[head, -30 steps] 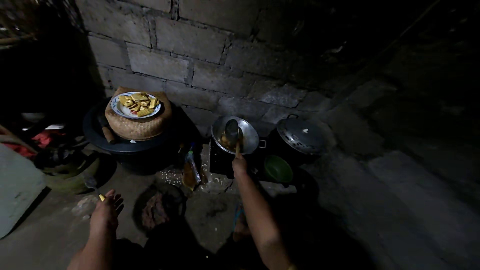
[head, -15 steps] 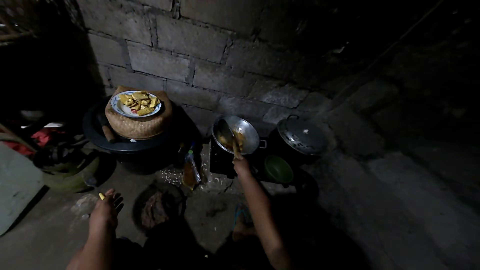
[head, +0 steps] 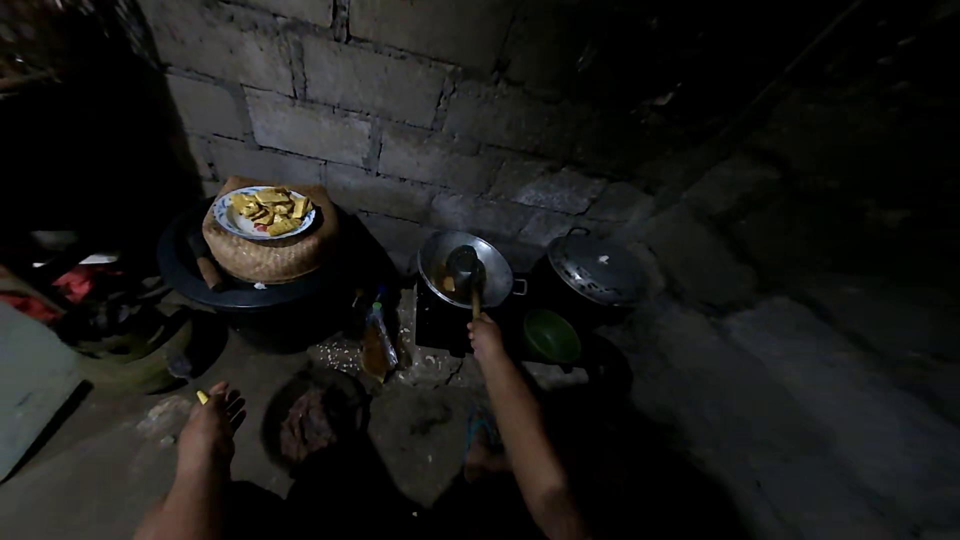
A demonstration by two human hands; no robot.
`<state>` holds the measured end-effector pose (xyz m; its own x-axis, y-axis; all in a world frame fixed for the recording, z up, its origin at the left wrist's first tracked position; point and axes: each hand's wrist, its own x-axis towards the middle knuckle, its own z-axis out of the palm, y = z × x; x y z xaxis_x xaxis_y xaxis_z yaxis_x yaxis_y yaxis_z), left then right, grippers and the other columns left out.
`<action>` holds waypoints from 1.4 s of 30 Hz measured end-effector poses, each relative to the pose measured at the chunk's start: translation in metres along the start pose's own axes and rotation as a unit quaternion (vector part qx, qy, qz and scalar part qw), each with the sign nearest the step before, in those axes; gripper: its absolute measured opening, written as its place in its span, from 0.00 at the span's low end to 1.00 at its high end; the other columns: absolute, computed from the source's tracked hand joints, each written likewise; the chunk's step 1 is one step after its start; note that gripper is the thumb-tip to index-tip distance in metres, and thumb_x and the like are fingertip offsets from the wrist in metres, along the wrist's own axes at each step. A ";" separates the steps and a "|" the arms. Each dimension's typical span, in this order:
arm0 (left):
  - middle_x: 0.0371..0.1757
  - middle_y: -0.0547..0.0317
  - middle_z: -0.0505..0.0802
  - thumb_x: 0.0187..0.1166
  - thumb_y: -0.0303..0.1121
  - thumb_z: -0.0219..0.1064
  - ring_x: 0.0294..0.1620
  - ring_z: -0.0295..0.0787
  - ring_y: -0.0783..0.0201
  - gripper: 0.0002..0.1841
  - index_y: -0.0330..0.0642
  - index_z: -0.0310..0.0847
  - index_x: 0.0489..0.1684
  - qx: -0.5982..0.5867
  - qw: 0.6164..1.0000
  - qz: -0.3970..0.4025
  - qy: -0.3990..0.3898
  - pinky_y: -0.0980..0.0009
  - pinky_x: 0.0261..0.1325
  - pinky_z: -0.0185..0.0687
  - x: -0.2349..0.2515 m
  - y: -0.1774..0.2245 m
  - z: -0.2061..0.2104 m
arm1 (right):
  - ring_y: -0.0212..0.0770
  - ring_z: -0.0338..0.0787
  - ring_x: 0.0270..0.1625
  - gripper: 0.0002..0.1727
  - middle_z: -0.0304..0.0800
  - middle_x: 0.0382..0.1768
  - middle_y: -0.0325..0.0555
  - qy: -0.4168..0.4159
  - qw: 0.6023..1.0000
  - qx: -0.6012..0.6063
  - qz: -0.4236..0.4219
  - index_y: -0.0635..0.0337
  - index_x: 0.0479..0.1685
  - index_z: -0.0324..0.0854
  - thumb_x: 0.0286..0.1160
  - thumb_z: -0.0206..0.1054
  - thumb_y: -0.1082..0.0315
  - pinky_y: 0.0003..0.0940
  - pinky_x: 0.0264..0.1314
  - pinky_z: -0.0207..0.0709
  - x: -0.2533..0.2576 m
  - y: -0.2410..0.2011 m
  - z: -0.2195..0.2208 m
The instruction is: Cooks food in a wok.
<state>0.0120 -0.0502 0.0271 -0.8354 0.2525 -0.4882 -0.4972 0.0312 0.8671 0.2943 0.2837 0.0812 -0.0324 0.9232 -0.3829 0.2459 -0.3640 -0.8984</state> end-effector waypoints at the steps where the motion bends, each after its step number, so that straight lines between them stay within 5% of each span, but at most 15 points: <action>1: 0.57 0.52 0.85 0.94 0.41 0.49 0.48 0.83 0.63 0.21 0.42 0.70 0.79 0.001 1.000 0.000 -0.001 0.63 0.51 0.79 -0.001 0.000 0.000 | 0.33 0.68 0.28 0.21 0.76 0.41 0.46 0.001 1.000 -0.008 -0.004 0.62 0.81 0.68 0.93 0.50 0.71 0.28 0.28 0.63 0.003 0.002 0.005; 7: 0.57 0.51 0.84 0.94 0.42 0.50 0.48 0.83 0.62 0.21 0.42 0.70 0.78 -0.009 1.000 0.000 0.007 0.63 0.50 0.79 0.000 0.001 -0.004 | 0.29 0.65 0.22 0.17 0.72 0.36 0.42 0.003 0.993 0.118 0.026 0.60 0.75 0.71 0.94 0.51 0.69 0.22 0.20 0.58 0.007 0.002 0.020; 11: 0.58 0.49 0.85 0.94 0.42 0.49 0.49 0.84 0.60 0.22 0.41 0.68 0.79 0.007 1.000 0.004 0.004 0.61 0.51 0.80 0.000 0.001 -0.005 | 0.24 0.64 0.13 0.08 0.72 0.27 0.39 -0.005 0.963 0.259 0.078 0.60 0.53 0.71 0.94 0.50 0.66 0.15 0.12 0.59 0.013 0.001 0.004; 13: 0.58 0.50 0.85 0.94 0.41 0.49 0.49 0.84 0.61 0.22 0.41 0.69 0.79 0.005 1.000 0.006 0.000 0.61 0.52 0.79 0.001 0.000 -0.005 | 0.24 0.66 0.14 0.09 0.74 0.29 0.39 -0.010 0.972 0.227 0.063 0.60 0.58 0.72 0.94 0.50 0.67 0.16 0.12 0.59 0.015 0.002 -0.006; 16: 0.57 0.51 0.85 0.93 0.41 0.51 0.47 0.84 0.62 0.21 0.42 0.70 0.78 -0.004 1.000 0.000 0.006 0.63 0.50 0.79 0.002 0.000 -0.004 | 0.27 0.65 0.20 0.21 0.77 0.37 0.41 -0.006 0.996 0.086 -0.002 0.57 0.82 0.68 0.94 0.52 0.68 0.21 0.19 0.58 0.010 0.001 -0.017; 19: 0.59 0.50 0.85 0.93 0.42 0.51 0.49 0.84 0.61 0.21 0.42 0.70 0.79 -0.003 1.000 -0.002 0.004 0.62 0.52 0.79 0.003 -0.001 -0.004 | 0.31 0.67 0.26 0.28 0.79 0.45 0.47 0.000 0.999 0.006 -0.054 0.57 0.90 0.61 0.91 0.54 0.72 0.26 0.26 0.61 0.011 0.000 -0.026; 31: 0.60 0.50 0.85 0.94 0.41 0.50 0.51 0.84 0.61 0.21 0.42 0.70 0.79 0.011 1.000 -0.002 0.001 0.62 0.53 0.79 0.002 -0.001 0.002 | 0.35 0.72 0.31 0.28 0.80 0.47 0.49 -0.025 0.995 -0.084 -0.039 0.57 0.91 0.60 0.92 0.53 0.71 0.30 0.33 0.68 0.002 0.014 -0.030; 37: 0.59 0.51 0.84 0.94 0.42 0.50 0.50 0.83 0.61 0.22 0.42 0.69 0.79 0.014 1.000 0.004 0.004 0.61 0.52 0.78 0.002 -0.001 0.002 | 0.31 0.68 0.26 0.25 0.79 0.43 0.45 -0.022 0.998 -0.031 -0.044 0.56 0.87 0.65 0.93 0.54 0.70 0.26 0.26 0.62 0.020 -0.014 -0.035; 42: 0.64 0.48 0.84 0.94 0.42 0.48 0.54 0.83 0.59 0.23 0.41 0.67 0.81 0.016 1.000 0.007 0.000 0.59 0.56 0.78 0.003 -0.003 0.000 | 0.37 0.73 0.34 0.26 0.81 0.49 0.52 0.034 0.996 -0.042 -0.077 0.61 0.87 0.64 0.91 0.54 0.72 0.33 0.37 0.69 0.035 -0.040 -0.041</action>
<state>0.0111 -0.0492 0.0229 -0.8421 0.2531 -0.4763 -0.4782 0.0582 0.8763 0.3234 0.3360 0.1125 -0.0119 0.9747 -0.2233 0.3232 -0.2076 -0.9233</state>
